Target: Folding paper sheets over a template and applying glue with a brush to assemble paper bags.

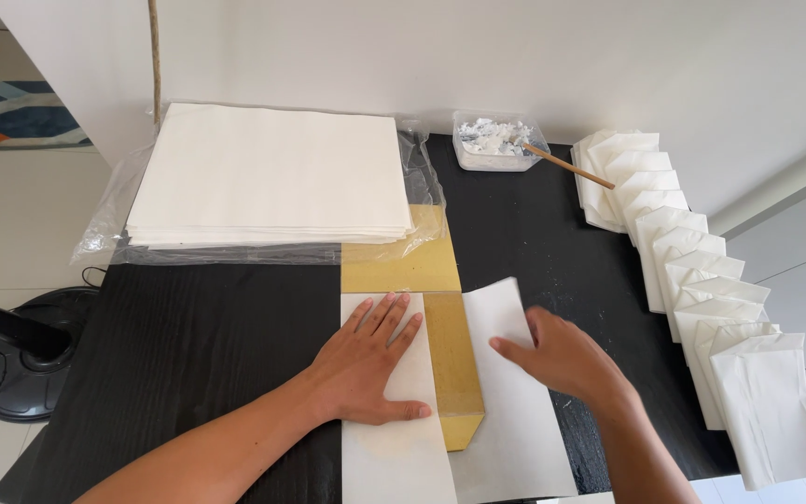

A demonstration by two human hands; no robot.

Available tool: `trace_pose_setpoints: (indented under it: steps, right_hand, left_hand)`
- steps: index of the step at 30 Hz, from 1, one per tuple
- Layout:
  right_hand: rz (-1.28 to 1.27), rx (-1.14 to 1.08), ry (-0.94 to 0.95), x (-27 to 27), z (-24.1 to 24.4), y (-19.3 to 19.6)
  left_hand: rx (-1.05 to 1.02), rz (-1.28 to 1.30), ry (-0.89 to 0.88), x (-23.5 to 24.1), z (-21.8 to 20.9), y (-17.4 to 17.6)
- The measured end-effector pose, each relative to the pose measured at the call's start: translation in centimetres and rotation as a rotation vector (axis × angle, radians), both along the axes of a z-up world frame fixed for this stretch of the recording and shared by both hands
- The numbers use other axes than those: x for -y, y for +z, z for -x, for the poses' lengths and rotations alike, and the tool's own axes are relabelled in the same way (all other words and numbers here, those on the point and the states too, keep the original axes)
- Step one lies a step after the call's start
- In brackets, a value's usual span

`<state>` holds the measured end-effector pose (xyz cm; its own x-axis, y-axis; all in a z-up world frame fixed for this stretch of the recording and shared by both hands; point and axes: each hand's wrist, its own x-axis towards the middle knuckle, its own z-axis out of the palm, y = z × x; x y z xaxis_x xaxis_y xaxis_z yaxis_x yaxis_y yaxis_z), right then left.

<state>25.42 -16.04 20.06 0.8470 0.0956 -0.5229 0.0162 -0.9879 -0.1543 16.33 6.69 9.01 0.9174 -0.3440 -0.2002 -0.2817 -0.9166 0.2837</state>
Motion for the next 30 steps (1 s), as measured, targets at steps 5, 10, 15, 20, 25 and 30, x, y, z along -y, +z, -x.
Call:
trace_pose_setpoints:
  steps: [5,10,15,20,25,30]
  right_hand:
    - [-0.277,-0.134,0.063,3.3,-0.9,-3.7]
    - [-0.464,-0.197,0.103,0.7,-0.2,-2.9]
    - [-0.382,-0.217,0.215,-2.2,0.0,-4.2]
    - [-0.325,-0.230,0.209,-4.5,0.8,-4.5]
    - [-0.279,-0.204,0.176,-5.7,2.0,-3.8]
    - [-0.315,-0.140,0.193,-5.4,2.4,-4.0]
  left_hand:
    - [-0.014,-0.016,-0.002,0.1,0.0,0.5]
    - [-0.095,-0.027,0.009,0.2,0.2,2.0]
    - [-0.052,-0.025,-0.004,0.3,0.1,1.3]
    - [-0.062,-0.011,-0.013,0.4,0.0,1.6]
    - [-0.028,0.040,-0.021,0.5,-0.1,1.1]
    - [-0.026,0.103,0.013,1.1,-0.3,1.3]
